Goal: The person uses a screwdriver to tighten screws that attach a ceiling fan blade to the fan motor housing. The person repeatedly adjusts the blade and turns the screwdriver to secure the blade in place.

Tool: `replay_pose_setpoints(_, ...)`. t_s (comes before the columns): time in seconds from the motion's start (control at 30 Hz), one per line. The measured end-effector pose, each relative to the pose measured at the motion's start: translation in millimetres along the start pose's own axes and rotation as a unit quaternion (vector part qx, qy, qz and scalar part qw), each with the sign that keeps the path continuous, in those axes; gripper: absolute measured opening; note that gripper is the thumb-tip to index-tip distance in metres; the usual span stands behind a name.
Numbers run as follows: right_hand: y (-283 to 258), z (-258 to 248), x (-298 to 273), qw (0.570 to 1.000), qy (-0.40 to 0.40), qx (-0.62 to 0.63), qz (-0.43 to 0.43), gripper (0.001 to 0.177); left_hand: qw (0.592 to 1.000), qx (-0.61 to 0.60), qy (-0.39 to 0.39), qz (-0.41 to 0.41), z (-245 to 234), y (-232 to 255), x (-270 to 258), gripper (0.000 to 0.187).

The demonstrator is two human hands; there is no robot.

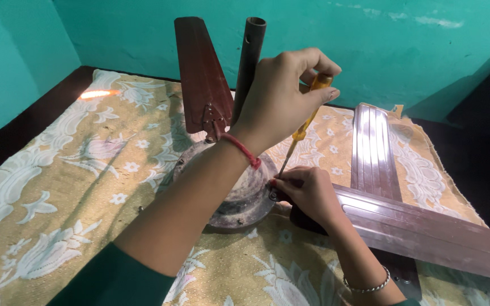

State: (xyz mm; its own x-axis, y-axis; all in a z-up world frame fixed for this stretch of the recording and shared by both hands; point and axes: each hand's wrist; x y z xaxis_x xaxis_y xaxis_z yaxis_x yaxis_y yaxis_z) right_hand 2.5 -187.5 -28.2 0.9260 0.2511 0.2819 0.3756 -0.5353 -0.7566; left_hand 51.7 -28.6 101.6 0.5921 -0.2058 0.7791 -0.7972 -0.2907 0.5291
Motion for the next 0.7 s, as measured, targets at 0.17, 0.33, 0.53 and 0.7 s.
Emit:
replay_pose_setpoints(0.17,-4,-1,1,1.0,-0.003,0.008,0.0,0.02,0.998,0.011,-0.012,0.061,2,-5,-8,0.028)
replay_pose_setpoints(0.33,-9,-1,-1,1.0,-0.005,-0.016,0.021,0.02,0.997,0.069,0.013,0.036,-7,0,-10,0.023)
replay_pose_setpoints(0.53,-8,3,-1,1.0,0.018,-0.019,-0.006,0.02,0.996,0.04,0.012,0.074,-8,21,-19,0.03)
replay_pose_setpoints(0.7,-6,0,-1,1.0,0.0,-0.017,0.009,0.02,0.998,0.029,-0.015,0.061,-10,24,-16,0.025)
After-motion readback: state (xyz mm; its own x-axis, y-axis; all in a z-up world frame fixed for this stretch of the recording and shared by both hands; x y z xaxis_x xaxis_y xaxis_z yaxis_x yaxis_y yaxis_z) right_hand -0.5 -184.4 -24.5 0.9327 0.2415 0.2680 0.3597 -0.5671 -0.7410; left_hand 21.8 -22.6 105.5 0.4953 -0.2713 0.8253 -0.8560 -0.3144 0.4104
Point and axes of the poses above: each hand's wrist, its own x-axis towards the middle knuckle, its own z-axis out of the palm, y = z × x, and after that the axes turned 6 degrees about x, right-handed
